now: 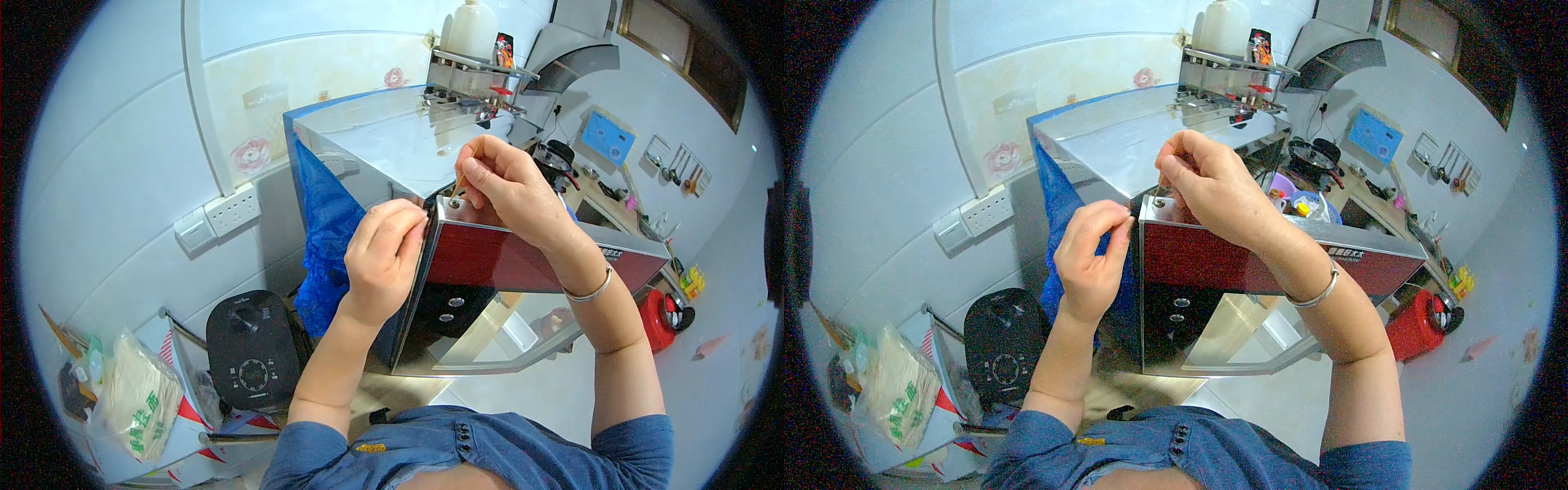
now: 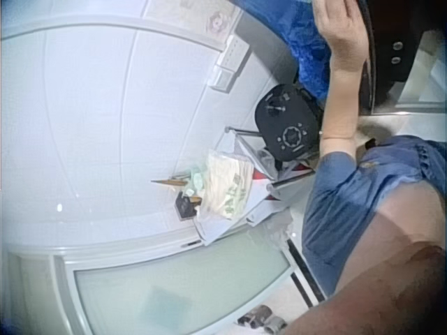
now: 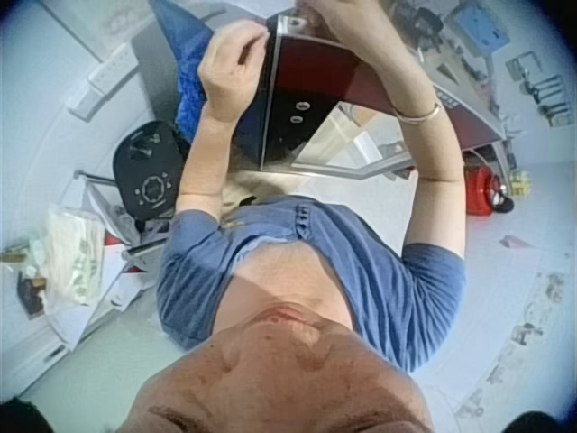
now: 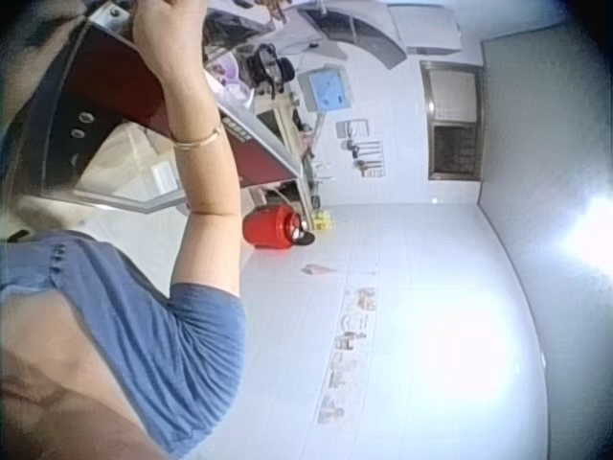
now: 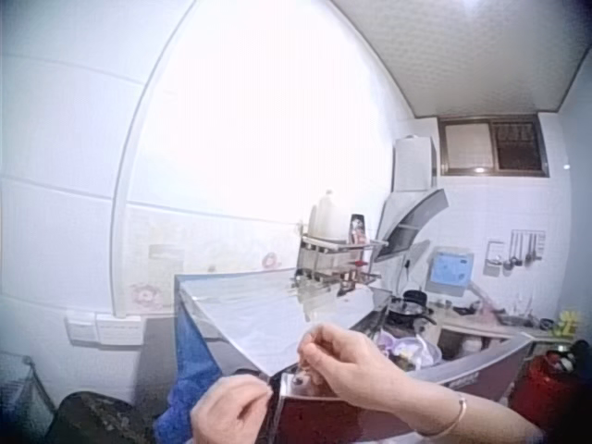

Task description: The person uses a small wooden stick and then a flat scraping tool to clean or adjust the edge of an appliance door, focusing on the seal and upper corner.

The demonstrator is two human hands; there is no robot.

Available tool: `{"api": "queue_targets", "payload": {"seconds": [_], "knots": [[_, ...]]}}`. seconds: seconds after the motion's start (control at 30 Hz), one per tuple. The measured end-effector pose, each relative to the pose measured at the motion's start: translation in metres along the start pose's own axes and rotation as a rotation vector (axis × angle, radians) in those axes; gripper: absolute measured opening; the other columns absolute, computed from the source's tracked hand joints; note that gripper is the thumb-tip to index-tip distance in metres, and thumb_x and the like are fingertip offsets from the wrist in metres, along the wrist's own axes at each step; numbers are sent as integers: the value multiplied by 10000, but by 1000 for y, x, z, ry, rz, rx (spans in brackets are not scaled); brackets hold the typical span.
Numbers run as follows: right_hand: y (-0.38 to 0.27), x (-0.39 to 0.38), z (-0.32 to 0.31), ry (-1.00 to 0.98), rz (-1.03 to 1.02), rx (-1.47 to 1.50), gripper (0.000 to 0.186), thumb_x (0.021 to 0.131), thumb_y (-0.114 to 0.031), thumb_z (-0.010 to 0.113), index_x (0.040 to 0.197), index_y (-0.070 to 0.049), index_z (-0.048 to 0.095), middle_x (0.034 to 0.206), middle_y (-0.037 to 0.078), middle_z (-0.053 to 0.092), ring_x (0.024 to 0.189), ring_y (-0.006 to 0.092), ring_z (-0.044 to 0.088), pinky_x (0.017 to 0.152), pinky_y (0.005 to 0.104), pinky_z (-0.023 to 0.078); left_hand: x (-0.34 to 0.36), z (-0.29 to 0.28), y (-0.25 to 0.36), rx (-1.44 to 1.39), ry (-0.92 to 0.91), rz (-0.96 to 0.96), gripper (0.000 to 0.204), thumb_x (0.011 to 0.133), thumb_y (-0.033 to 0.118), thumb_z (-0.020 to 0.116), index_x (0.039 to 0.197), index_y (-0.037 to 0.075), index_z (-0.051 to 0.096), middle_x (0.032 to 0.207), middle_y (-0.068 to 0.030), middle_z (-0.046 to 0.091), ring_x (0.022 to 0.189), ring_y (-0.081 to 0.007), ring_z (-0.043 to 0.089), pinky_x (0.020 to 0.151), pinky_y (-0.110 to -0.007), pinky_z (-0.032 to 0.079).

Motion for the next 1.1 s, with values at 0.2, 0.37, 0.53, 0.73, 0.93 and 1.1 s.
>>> {"api": "queue_targets", "payload": {"seconds": [0.2, 0.37, 0.53, 0.73, 0.93, 1.1], "knots": [[-4, -1, 3, -16, 10, -51, 163, 964, -186, 463, 878, -53, 501, 656, -46, 430, 550, 17, 389, 498, 177, 422, 16, 0, 6, 165, -57, 103, 229, 696, -78, 673, 907, -9, 613, 842, -133, 595, 740, -281, 595, 650, -332, 488], [-6, -1, 1, -33, 43, -41, 152, 961, -175, 466, 880, -51, 502, 661, -46, 437, 546, 15, 381, 482, 171, 388, 27, 8, 16, 449, -310, 293, 149, 686, 47, 570, 826, -1, 556, 773, -84, 497, 699, -212, 519, 603, -311, 439], [-5, -2, 0, -26, 29, -42, 147, 955, -172, 478, 884, -46, 505, 682, -43, 458, 554, 14, 377, 483, 167, 373, 25, 18, 16, 698, -348, 368, 156, 698, 113, 541, 831, 31, 543, 733, -49, 455, 656, -164, 480, 523, -264, 353], [-8, -5, 2, 9, -46, -26, 139, 941, -157, 510, 937, -21, 535, 722, -18, 536, 562, 18, 423, 512, 170, 399, 6, 5, 6, 314, -130, 92, 110, 781, -37, 551, 879, 7, 526, 838, -115, 540, 768, -269, 552, 666, -328, 450], [-10, -11, 5, 28, -292, -282, 92, 904, -66, 554, 953, 10, 568, 817, 29, 621, 626, 46, 530, 561, 195, 457, -18, 6, -5, -99, -10, -195, 53, 924, 27, 489, 974, 13, 486, 880, -99, 552, 733, -157, 519, 687, -253, 441], [-14, -14, 10, 84, -361, -441, 80, 889, -55, 571, 935, 7, 595, 794, 34, 645, 663, 57, 579, 580, 203, 483, -26, 8, -6, -196, 16, -254, 92, 964, 65, 425, 1042, 39, 466, 888, -50, 544, 704, -80, 466, 612, -205, 409]]}}
Point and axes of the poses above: each hand's wrist, its own x-axis towards the middle knuckle, its own z-axis out of the palm, y = z × x, the point moved 4 cm from there along x, towards the middle knuckle
